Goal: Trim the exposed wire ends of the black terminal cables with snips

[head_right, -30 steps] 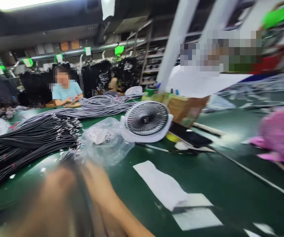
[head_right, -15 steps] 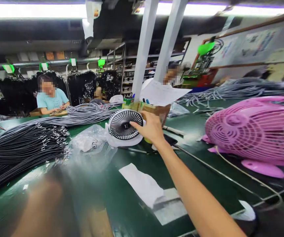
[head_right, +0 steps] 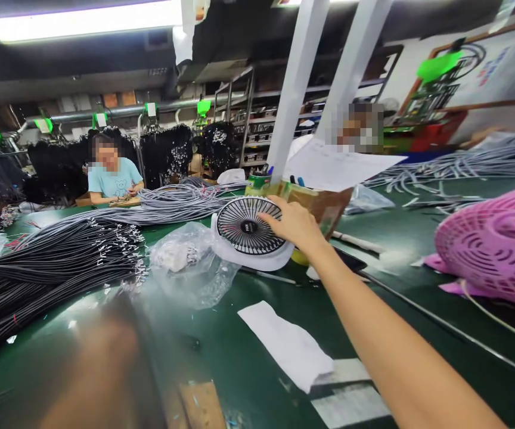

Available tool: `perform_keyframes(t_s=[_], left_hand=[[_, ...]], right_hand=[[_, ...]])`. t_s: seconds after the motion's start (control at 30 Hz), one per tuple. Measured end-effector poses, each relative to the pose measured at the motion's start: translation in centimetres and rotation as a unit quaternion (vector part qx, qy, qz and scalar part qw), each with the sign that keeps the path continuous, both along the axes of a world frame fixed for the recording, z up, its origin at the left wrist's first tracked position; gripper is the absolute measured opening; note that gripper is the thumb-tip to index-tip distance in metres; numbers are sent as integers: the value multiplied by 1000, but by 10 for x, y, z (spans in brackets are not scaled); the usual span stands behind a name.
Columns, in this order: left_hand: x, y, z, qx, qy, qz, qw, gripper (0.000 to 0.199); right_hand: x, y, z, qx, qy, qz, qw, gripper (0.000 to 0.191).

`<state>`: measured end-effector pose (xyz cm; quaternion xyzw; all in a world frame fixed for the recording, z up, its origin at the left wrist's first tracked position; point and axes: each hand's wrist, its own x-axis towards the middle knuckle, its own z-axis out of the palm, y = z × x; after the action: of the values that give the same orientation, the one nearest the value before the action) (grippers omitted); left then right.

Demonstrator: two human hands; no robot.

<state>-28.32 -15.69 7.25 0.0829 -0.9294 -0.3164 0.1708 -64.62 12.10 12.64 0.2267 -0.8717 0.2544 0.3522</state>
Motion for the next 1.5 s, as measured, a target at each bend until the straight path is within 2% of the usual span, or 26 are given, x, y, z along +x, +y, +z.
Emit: perform_keyframes(t_s=[0.07, 0.13, 0.23, 0.27, 0.33, 0.4, 0.47, 0.5, 0.6, 0.7, 0.83, 0.93, 1.03, 1.13, 1.23, 1.3, 1.4, 1.5], left_hand=[[-1, -1, 0, -2, -6, -4, 1000, 27], [-1, -1, 0, -2, -11, -7, 1000, 26], [-1, -1, -2, -3, -19, -7, 1000, 25], [-1, -1, -3, -3, -21, -7, 1000, 25], [-1, -1, -4, -5, -22, -7, 1000, 26], [-1, -2, -4, -8, -20, -8, 1000, 25], [-2, -2, -5, -11, -16, -11, 1000, 26], [-3, -3, -6, -12, -13, -13, 1000, 26], [-4, -5, -6, -15, -4, -19, 1000, 26], [-4, -6, -6, -11, -4, -12, 1000, 26], [-3, -6, -6, -3, -11, 0, 1000, 29], [-3, -6, -7, -3, -19, -1, 1000, 29], [-3, -5, -7, -3, -22, -5, 1000, 28], [-2, -3, -6, -5, -17, -9, 1000, 30], [-2, -2, -7, -11, -7, -10, 1000, 30], [-1, -2, -7, -11, 0, -8, 1000, 30], [-2, -2, -6, -2, 7, -1, 1000, 29], [-3, -2, -5, 16, 15, 7, 1000, 28]], right_hand=[[7, 0, 8, 22, -26, -34, 999, 49], [29, -5, 14, 24, -23, -54, 998, 49], [92, -25, 7, -10, 33, -73, 997, 47], [118, -35, -2, -3, 38, -49, 998, 40], [171, -58, -27, 66, -5, 118, 991, 28], [213, -82, -55, 179, -79, 248, 949, 24], [235, -103, -78, 246, -104, 271, 925, 28], [238, -110, -87, 250, -103, 260, 927, 28], [231, -115, -100, 245, -78, 218, 942, 34], [218, -101, -102, 236, -65, 197, 949, 35], [203, -72, -90, 204, -67, 185, 959, 23], [182, -66, -75, 85, -110, 146, 979, 20], [156, -88, -66, 95, -151, 166, 970, 19], [135, -131, -66, 131, -193, 195, 953, 20], [123, -173, -65, 139, -218, 181, 949, 18], [121, -189, -60, 136, -232, 160, 950, 19], [130, -187, -47, 122, -243, 115, 955, 17], [153, -161, -32, 97, -218, 84, 968, 19]])
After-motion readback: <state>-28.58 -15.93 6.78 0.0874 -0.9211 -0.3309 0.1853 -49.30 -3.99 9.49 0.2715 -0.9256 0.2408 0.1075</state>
